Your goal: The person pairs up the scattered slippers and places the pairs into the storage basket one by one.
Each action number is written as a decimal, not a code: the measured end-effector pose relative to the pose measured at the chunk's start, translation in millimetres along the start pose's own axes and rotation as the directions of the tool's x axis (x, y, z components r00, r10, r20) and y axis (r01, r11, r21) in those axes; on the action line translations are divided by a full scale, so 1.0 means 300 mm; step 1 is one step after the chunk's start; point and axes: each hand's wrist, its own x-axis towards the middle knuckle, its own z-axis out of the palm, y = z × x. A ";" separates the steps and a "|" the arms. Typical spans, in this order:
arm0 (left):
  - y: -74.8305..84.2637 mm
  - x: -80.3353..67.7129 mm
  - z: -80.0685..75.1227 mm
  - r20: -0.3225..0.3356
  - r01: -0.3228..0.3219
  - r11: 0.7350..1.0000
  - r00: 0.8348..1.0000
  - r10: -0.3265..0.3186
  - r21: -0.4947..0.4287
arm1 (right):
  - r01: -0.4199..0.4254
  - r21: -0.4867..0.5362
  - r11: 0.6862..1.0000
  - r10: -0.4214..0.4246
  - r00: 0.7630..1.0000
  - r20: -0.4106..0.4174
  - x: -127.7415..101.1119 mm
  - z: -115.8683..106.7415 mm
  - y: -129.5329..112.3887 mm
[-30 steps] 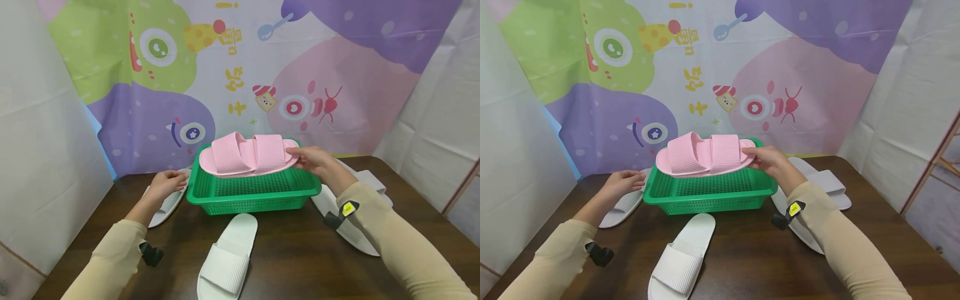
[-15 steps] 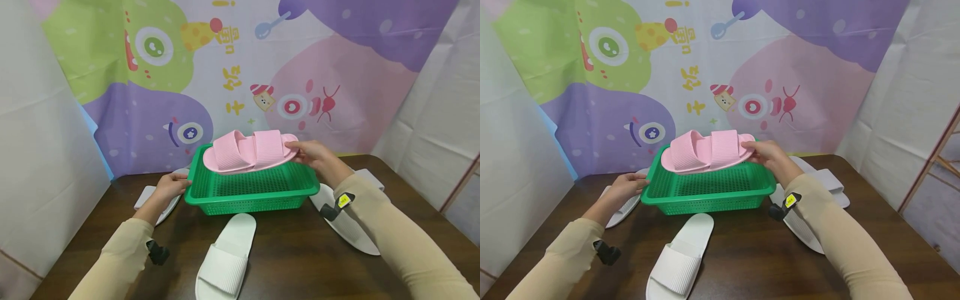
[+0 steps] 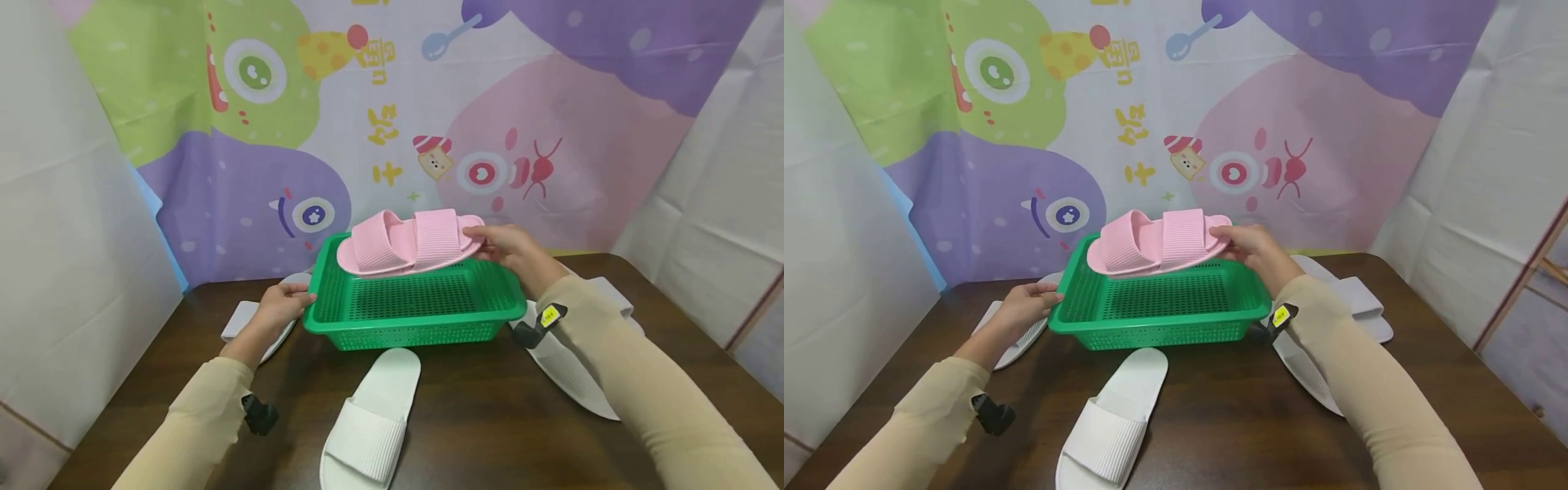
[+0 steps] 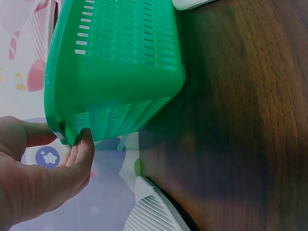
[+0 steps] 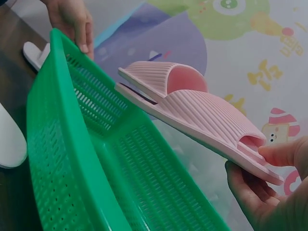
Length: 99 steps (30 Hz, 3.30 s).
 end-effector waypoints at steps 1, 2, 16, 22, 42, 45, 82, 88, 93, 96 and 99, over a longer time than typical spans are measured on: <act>0.000 -0.002 0.000 0.000 0.000 1.000 1.000 0.000 -0.002 | -0.001 -0.002 1.000 0.001 1.000 -0.002 0.005 0.002 0.001; 0.001 -0.004 0.001 0.000 0.000 1.000 1.000 0.000 -0.003 | -0.002 -0.002 1.000 0.002 1.000 -0.004 0.011 0.004 0.001; 0.006 -0.002 -0.002 -0.048 -0.007 1.000 0.999 0.006 -0.014 | -0.025 0.012 1.000 0.025 1.000 -0.017 0.095 0.044 -0.027; -0.001 0.002 0.002 -0.041 -0.010 1.000 0.999 0.010 -0.009 | -0.035 -0.013 0.999 0.034 0.997 -0.071 0.121 0.074 -0.023; 0.000 0.014 0.009 -0.055 0.017 0.999 0.998 -0.020 -0.046 | -0.087 -0.118 0.989 0.075 0.992 -0.098 0.384 0.019 0.018; -0.003 0.014 0.009 -0.053 0.031 0.998 0.998 -0.034 -0.051 | -0.084 -0.151 0.985 0.067 0.991 -0.113 0.408 0.016 0.030; -0.023 0.007 0.004 -0.041 0.045 0.993 0.998 -0.049 -0.106 | -0.106 -0.277 0.955 0.060 0.984 -0.170 0.185 0.174 0.011; -0.017 0.009 0.002 -0.032 0.043 0.994 0.998 -0.046 -0.101 | -0.112 -0.421 0.900 0.047 0.986 -0.163 0.180 0.162 0.011; -0.015 0.011 0.006 -0.024 0.045 0.994 0.999 -0.048 -0.104 | -0.091 -0.584 0.806 -0.022 0.983 -0.185 0.189 0.143 0.023; -0.014 0.011 0.007 -0.019 0.044 0.992 0.999 -0.046 -0.116 | -0.108 -0.684 0.722 -0.059 0.974 -0.216 0.202 0.129 0.027; -0.013 0.011 0.007 -0.018 0.044 0.992 0.999 -0.046 -0.118 | -0.136 -0.722 0.678 -0.065 0.968 -0.243 0.210 0.114 0.025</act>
